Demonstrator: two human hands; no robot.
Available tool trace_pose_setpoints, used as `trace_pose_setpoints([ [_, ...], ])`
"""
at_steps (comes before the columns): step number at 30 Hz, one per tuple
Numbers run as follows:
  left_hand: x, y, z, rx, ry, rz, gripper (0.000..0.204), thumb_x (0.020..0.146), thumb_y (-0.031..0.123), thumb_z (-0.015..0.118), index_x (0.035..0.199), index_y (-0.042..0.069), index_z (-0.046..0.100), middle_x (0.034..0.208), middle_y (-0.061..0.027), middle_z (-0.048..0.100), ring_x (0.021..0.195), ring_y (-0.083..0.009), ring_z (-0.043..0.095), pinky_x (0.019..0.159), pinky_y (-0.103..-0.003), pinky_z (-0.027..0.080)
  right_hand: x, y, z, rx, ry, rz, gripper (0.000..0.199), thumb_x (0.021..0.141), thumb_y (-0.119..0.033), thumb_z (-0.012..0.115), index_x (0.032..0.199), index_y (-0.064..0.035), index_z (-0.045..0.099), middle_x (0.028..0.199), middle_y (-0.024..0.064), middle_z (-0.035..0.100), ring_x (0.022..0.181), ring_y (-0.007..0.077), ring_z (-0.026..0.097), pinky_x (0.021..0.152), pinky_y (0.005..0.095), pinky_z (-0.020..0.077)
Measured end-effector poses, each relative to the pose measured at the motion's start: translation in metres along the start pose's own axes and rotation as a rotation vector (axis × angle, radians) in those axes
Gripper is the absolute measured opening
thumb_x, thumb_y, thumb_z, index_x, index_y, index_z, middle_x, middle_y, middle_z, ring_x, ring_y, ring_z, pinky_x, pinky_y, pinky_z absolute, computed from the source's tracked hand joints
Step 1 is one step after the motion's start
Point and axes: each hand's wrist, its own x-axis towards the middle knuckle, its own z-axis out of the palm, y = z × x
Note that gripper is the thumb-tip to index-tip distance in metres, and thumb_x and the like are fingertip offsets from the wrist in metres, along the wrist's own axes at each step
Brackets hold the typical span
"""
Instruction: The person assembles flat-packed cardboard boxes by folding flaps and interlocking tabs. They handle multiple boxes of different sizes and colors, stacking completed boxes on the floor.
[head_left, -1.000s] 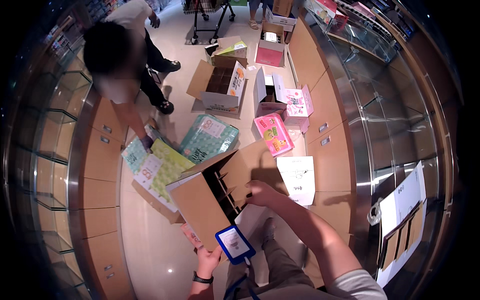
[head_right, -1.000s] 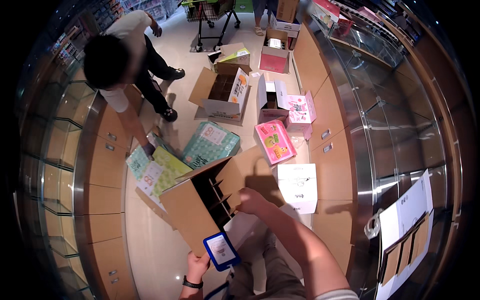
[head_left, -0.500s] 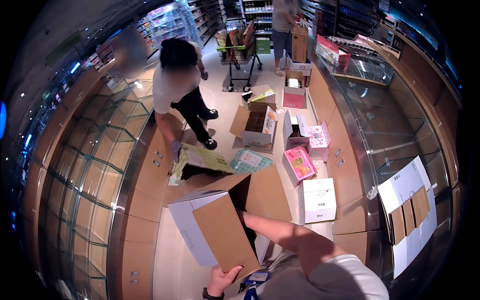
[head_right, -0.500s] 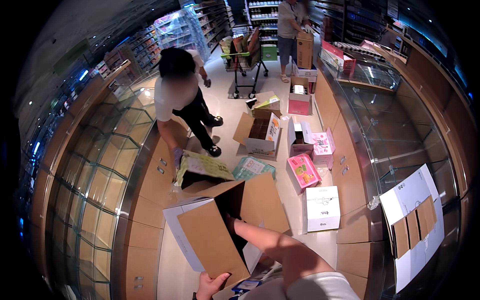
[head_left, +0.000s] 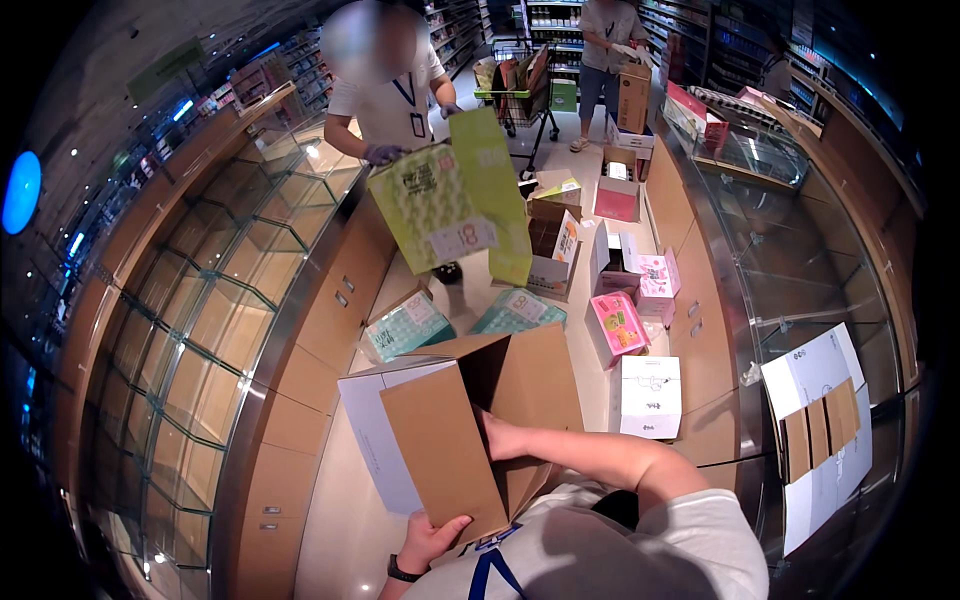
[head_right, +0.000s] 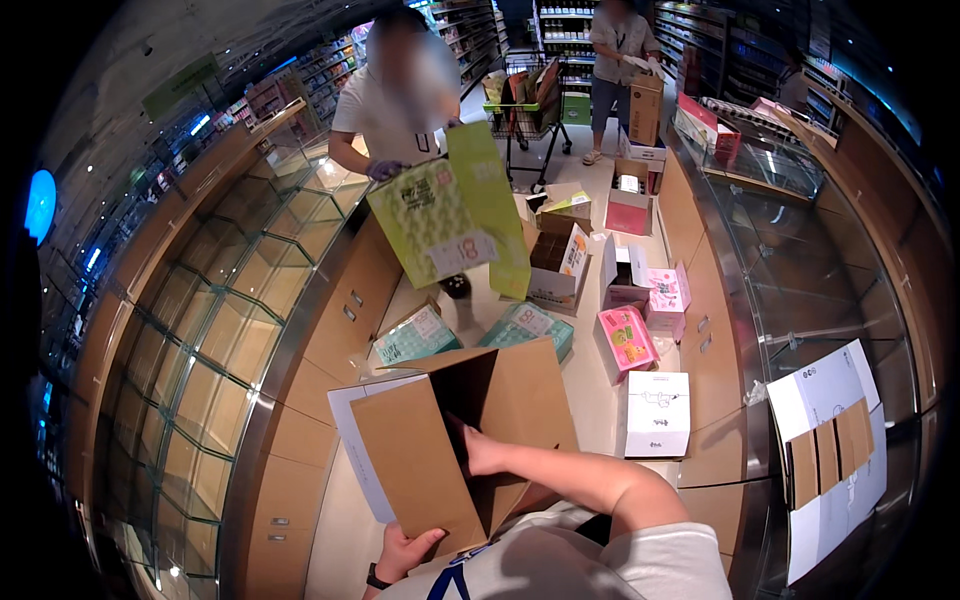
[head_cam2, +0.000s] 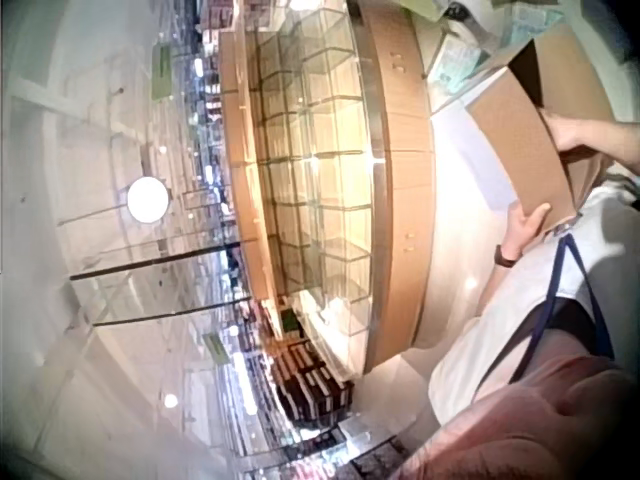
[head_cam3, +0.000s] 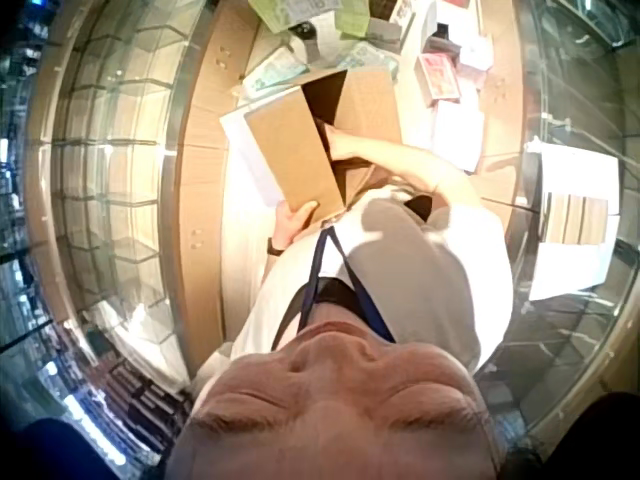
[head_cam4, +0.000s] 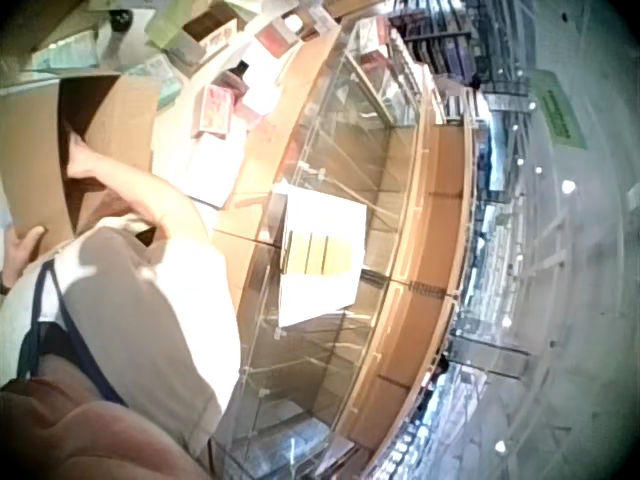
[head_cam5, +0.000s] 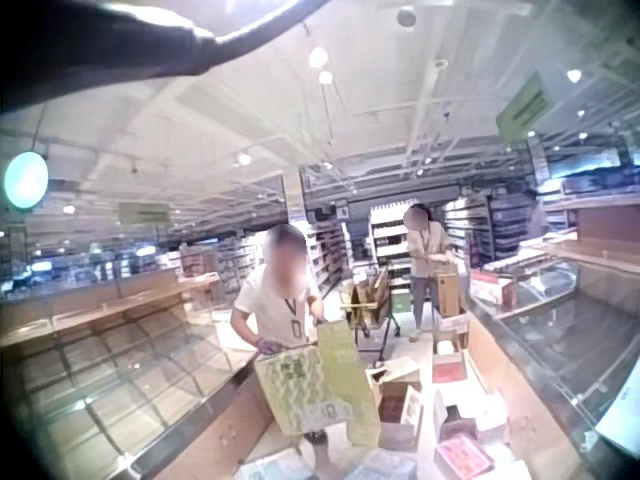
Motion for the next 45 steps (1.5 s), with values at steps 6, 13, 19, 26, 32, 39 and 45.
trace_pose_setpoints([
  [6,0.003,0.021,0.020,0.144,-0.089,0.226,0.016,0.079,0.013,0.065,0.089,0.000,0.065,0.075,-0.0071,0.066,0.066,-0.0127,0.060,0.060,-0.026,0.047,-0.013,0.036,0.023,-0.661,-0.081,0.922,0.069,0.078,-0.043,0.055,0.134,-0.0144,0.026,0.138,0.0265,0.016,0.123,0.0483,0.023,0.097,0.0568,0.0261],
  [13,0.004,-0.002,0.056,0.030,0.027,0.062,0.019,0.080,0.017,0.064,0.090,0.000,0.064,0.075,-0.0112,0.065,0.067,-0.0178,0.062,0.061,-0.029,0.047,-0.041,0.016,-0.022,-0.488,0.229,1.244,0.065,0.073,-0.026,0.066,0.126,-0.0094,0.031,0.132,0.0288,0.024,0.117,0.0425,0.036,0.096,0.0478,0.0322],
  [19,0.018,0.007,0.067,0.022,-0.061,-0.050,0.019,0.082,0.018,0.063,0.089,0.001,0.064,0.072,-0.0090,0.064,0.064,-0.0139,0.058,0.058,-0.028,0.045,-0.079,0.041,-0.031,-0.494,0.587,1.106,0.059,0.068,-0.018,0.065,0.119,-0.0054,0.038,0.119,0.0258,0.038,0.104,0.0396,0.046,0.089,0.0441,0.0388],
  [26,0.035,0.007,0.080,-0.158,0.009,-0.069,0.016,0.081,0.011,0.064,0.087,-0.003,0.063,0.078,-0.0062,0.064,0.069,-0.0105,0.056,0.062,-0.027,0.045,-0.082,0.052,-0.043,-0.769,0.433,0.381,0.013,0.063,-0.016,0.058,0.062,-0.0040,0.061,0.062,0.0156,0.057,0.066,0.0325,0.053,0.062,0.0383,0.0437],
  [32,0.045,-0.022,0.082,-0.272,0.257,-0.028,0.016,0.080,0.007,0.064,0.090,-0.005,0.061,0.084,-0.0056,0.063,0.075,-0.0115,0.055,0.068,-0.026,0.045,-0.088,-0.060,-0.040,-0.526,0.591,0.505,0.021,0.067,-0.017,0.064,0.064,0.0023,0.056,0.072,0.0191,0.053,0.071,0.0360,0.055,0.067,0.0413,0.0463],
  [39,0.058,-0.024,0.063,-0.372,0.306,0.018,0.018,0.079,0.003,0.062,0.095,-0.005,0.059,0.088,-0.0075,0.062,0.078,-0.0140,0.057,0.070,-0.026,0.045,-0.116,-0.084,-0.055,-0.456,0.805,0.365,0.025,0.070,-0.018,0.067,0.069,0.0031,0.055,0.076,0.0172,0.052,0.075,0.0328,0.054,0.068,0.0394,0.0457],
  [45,0.081,-0.038,0.051,-0.470,0.324,-0.080,0.024,0.077,0.000,0.061,0.099,-0.007,0.057,0.092,-0.0087,0.062,0.081,-0.0158,0.058,0.074,-0.027,0.046,-0.143,-0.120,-0.097,-0.085,1.167,0.347,0.019,0.079,-0.014,0.064,0.090,0.0019,0.062,0.092,0.0097,0.064,0.086,0.0157,0.060,0.074,0.0272,0.0470],
])
